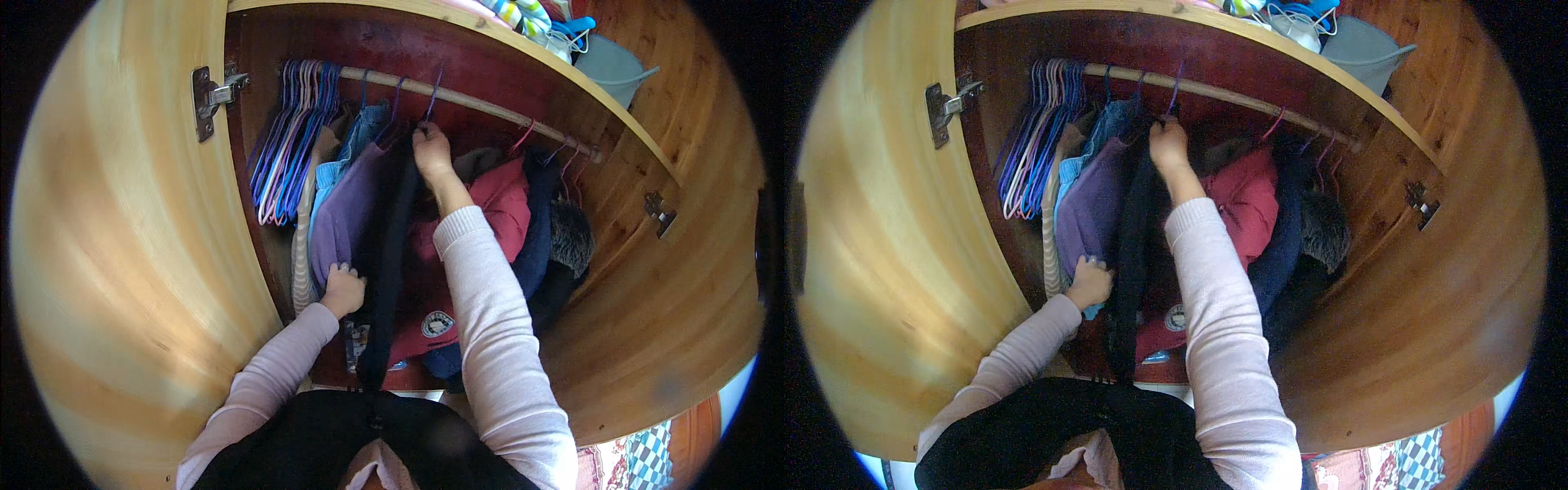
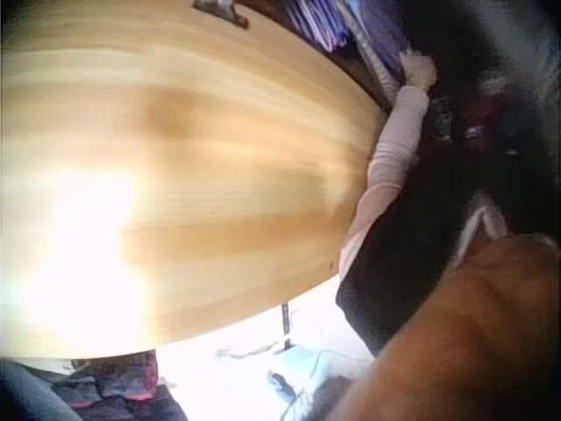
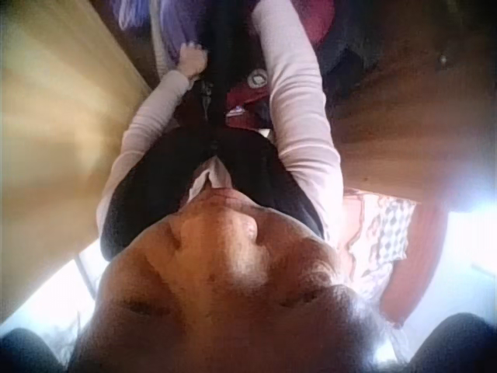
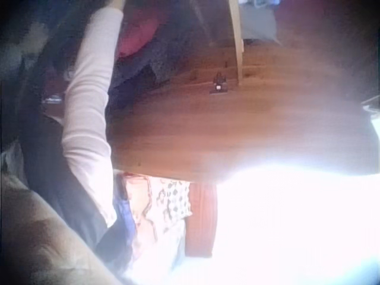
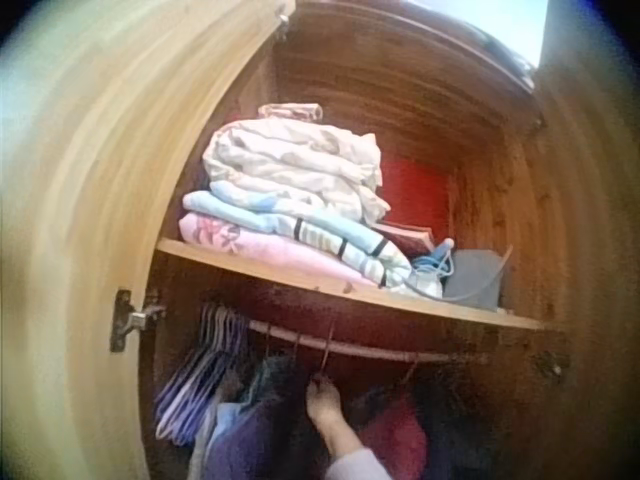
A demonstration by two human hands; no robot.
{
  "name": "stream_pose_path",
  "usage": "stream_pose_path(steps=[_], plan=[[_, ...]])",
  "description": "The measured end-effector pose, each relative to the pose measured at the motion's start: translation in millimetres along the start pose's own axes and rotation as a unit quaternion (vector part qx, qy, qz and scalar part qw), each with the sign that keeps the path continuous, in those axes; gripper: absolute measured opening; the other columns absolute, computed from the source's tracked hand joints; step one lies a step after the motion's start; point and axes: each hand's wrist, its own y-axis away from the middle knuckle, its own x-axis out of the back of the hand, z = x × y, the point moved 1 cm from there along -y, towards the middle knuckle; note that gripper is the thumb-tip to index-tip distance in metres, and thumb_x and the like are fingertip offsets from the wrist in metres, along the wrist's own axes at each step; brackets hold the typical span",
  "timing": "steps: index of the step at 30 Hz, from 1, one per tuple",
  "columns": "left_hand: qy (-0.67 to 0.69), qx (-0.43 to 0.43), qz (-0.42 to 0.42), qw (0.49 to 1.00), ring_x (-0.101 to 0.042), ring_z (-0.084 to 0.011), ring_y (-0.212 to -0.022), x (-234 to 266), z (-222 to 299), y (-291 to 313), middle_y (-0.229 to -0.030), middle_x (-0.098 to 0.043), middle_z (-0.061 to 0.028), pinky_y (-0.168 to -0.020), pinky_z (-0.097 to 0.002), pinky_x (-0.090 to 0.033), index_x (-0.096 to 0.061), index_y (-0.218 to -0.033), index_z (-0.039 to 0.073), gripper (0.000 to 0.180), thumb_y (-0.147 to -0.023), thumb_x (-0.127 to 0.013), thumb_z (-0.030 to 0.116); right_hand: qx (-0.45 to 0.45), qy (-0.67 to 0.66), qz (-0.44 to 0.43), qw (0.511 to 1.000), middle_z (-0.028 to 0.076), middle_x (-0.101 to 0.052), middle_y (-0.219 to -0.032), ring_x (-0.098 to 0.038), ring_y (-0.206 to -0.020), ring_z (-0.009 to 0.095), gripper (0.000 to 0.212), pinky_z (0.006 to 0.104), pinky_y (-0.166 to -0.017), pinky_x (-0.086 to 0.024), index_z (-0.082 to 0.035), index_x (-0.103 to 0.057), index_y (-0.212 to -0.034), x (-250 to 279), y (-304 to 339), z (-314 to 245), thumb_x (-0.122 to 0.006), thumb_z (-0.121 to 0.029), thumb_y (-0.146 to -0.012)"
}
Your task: The person takes several garments from a pile on the bed, places each on a hanger, and hangs them in a wooden wardrobe. Items handled include a black sweater, a green jacket, a plaid shirt, a blue puffer jacket, and a patterned sweater.
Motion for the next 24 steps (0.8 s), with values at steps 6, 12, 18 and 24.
stream_pose_path(steps=[6,12,18,24], plan=[[0.203,-0.138,-0.287,0.926,-0.066,-0.0332,-0.090,-102.4,30.6,6.7,-0.100,-0.069,-0.0194,-0.081,-0.0455,-0.049,-0.071,-0.098,0.004,0.031,-0.083,-0.056,0.026,-0.011,-0.029,0.023,0.999,0.026,-0.063,-0.109,-0.059,-0.106,0.041,0.037,0.0421,-0.095,-0.045,0.003,-0.056,-0.118,-25.4,32.4,14.4,-0.052,-0.023,-0.093],[0.423,-0.312,-0.332,0.784,-0.064,-0.0323,-0.097,-156.8,123.1,16.3,-0.103,-0.069,-0.0183,-0.084,-0.0418,-0.050,-0.067,-0.108,0.002,0.035,-0.087,-0.058,0.028,0.034,0.123,0.071,0.989,0.032,-0.059,-0.105,-0.056,-0.099,0.046,0.045,0.0504,-0.089,-0.045,0.006,-0.051,-0.121,15.6,93.6,-20.5,-0.057,-0.023,-0.088],[0.460,-0.377,-0.378,0.710,-0.064,-0.0308,-0.097,-129.9,180.2,45.3,-0.104,-0.069,-0.0174,-0.084,-0.0408,-0.050,-0.066,-0.111,0.002,0.035,-0.089,-0.058,0.027,0.106,0.083,0.085,0.987,0.021,-0.053,-0.094,-0.052,-0.091,0.040,0.030,0.0481,-0.082,-0.043,0.000,-0.055,-0.107,66.0,239.6,-34.3,-0.059,-0.012,-0.080],[0.413,-0.498,-0.423,0.634,-0.064,-0.0292,-0.096,-78.9,260.9,64.7,-0.104,-0.069,-0.0165,-0.085,-0.0399,-0.050,-0.064,-0.113,0.001,0.035,-0.090,-0.057,0.027,0.127,0.163,0.030,0.978,0.012,-0.055,-0.083,-0.058,-0.076,0.029,0.021,0.0411,-0.072,-0.047,-0.006,-0.060,-0.102,167.6,374.2,-37.8,-0.061,-0.012,-0.082]])
